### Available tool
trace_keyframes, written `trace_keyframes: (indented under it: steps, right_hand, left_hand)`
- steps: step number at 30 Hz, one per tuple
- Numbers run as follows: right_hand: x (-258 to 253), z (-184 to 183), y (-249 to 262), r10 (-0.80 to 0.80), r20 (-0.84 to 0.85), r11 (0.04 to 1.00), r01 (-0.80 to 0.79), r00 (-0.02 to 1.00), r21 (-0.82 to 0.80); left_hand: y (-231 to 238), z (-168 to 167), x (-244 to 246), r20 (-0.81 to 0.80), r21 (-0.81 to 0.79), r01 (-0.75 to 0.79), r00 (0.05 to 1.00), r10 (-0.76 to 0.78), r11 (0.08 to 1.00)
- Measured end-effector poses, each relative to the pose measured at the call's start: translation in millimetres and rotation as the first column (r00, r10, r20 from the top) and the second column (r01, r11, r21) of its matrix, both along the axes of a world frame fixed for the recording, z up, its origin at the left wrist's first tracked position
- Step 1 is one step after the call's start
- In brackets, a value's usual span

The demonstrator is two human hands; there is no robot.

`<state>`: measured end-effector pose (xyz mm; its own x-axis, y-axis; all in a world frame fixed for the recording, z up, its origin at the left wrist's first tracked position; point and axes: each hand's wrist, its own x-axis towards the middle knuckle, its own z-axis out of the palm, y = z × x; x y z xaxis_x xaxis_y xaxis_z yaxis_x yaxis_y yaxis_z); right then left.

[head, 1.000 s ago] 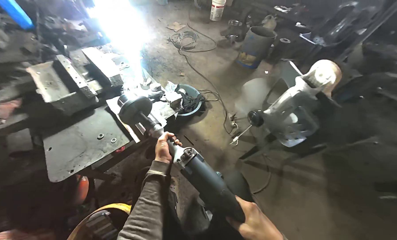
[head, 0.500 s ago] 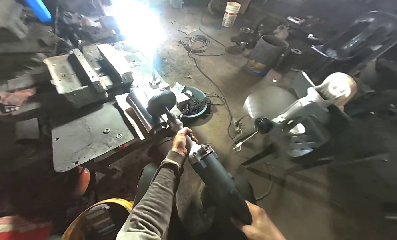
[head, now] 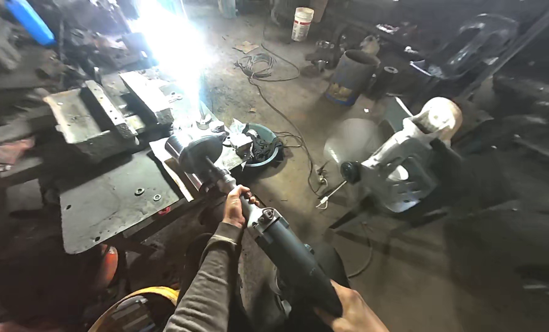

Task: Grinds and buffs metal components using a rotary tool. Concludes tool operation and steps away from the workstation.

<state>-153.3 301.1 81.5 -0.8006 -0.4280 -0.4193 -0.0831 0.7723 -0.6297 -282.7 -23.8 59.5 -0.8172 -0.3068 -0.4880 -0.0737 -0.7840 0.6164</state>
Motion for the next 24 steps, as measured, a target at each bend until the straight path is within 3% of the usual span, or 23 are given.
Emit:
trace_keyframes:
  steps: [8, 16, 24]
  right_hand:
    - [-3.0, -3.6, 5.0, -0.094, 0.020, 0.991, 0.095, 0.995, -0.094]
    - [5.4, 1.8, 2.8, -0.003, 0.001, 0.998, 0.003, 1.000, -0.056]
    - [11.1, 2.6, 0.0, 0.065, -0.002, 0.998, -0.065, 0.998, -0.008]
  left_hand:
    - [13.4, -15.4, -30.7, 0.087, 0.014, 0.076, 0.993, -0.077, 0.997]
    - [-2.2, -1.1, 9.0, 0.006, 0.000, -0.008, 1.000, 0.008, 1.000]
    - [-11.7, -7.5, 38.8, -0.054, 0.013, -0.074, 0.996, 0.074, 0.997]
